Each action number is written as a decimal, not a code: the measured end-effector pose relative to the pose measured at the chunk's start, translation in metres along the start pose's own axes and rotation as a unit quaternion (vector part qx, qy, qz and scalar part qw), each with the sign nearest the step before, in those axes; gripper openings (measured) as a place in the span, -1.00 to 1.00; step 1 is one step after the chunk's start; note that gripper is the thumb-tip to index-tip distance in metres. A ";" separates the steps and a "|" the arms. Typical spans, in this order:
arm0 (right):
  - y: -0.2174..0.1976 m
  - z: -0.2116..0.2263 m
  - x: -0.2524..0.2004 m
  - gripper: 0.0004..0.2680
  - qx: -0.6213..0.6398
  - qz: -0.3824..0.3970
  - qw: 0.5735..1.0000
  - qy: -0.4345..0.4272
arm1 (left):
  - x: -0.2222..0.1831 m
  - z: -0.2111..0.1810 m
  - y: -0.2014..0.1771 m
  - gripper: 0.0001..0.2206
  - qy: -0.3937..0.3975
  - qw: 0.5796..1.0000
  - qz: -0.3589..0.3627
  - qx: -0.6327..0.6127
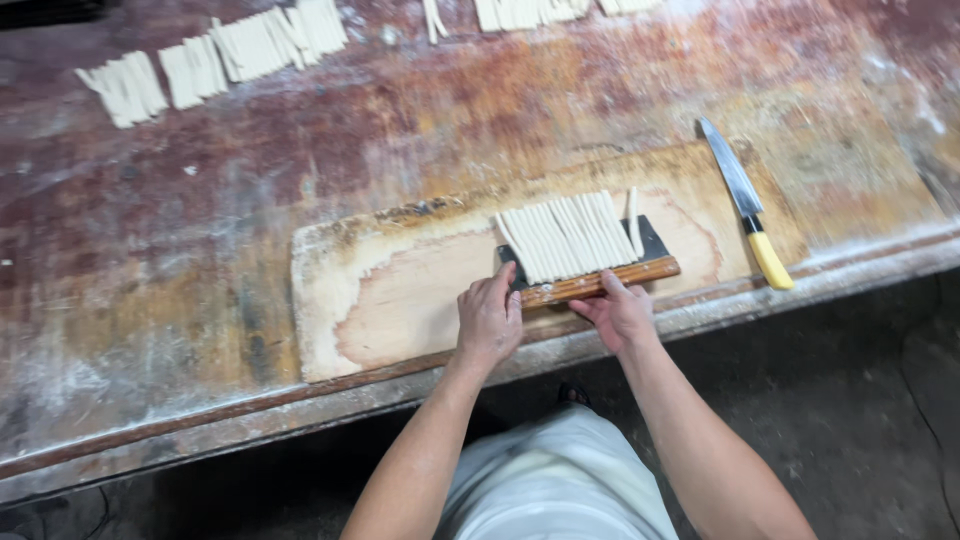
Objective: The person cuts strips of dough using a knife and a scraper, gathers the dough pieces, and then kneads a large mass of dough in a metal bowl by hand.
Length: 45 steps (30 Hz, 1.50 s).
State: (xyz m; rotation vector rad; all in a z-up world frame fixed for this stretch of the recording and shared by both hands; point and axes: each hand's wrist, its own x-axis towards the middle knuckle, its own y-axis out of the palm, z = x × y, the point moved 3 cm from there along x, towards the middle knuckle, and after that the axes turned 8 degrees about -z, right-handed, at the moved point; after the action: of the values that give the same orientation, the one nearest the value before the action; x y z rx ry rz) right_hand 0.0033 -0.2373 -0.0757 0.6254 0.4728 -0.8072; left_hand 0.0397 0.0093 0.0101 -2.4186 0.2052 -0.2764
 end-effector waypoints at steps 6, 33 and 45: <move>0.037 0.010 0.010 -0.88 0.057 0.043 0.997 -0.003 | 0.020 0.062 -0.054 -0.58 -0.171 0.980 -0.088 -0.042; 0.462 0.104 0.022 -0.87 -0.047 0.087 0.988 0.115 | 0.029 0.114 -0.048 -0.77 -0.272 0.930 -0.247 -0.014; 0.158 -0.013 0.042 -0.75 0.036 0.029 0.996 0.077 | 0.037 0.098 -0.049 -0.77 -0.237 0.930 -0.279 -0.035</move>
State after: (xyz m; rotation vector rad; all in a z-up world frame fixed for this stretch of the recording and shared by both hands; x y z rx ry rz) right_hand 0.1504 -0.1662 -0.0587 0.7686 0.5643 -0.7260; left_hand 0.1036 0.0983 -0.0252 -2.4856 -0.7086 0.0781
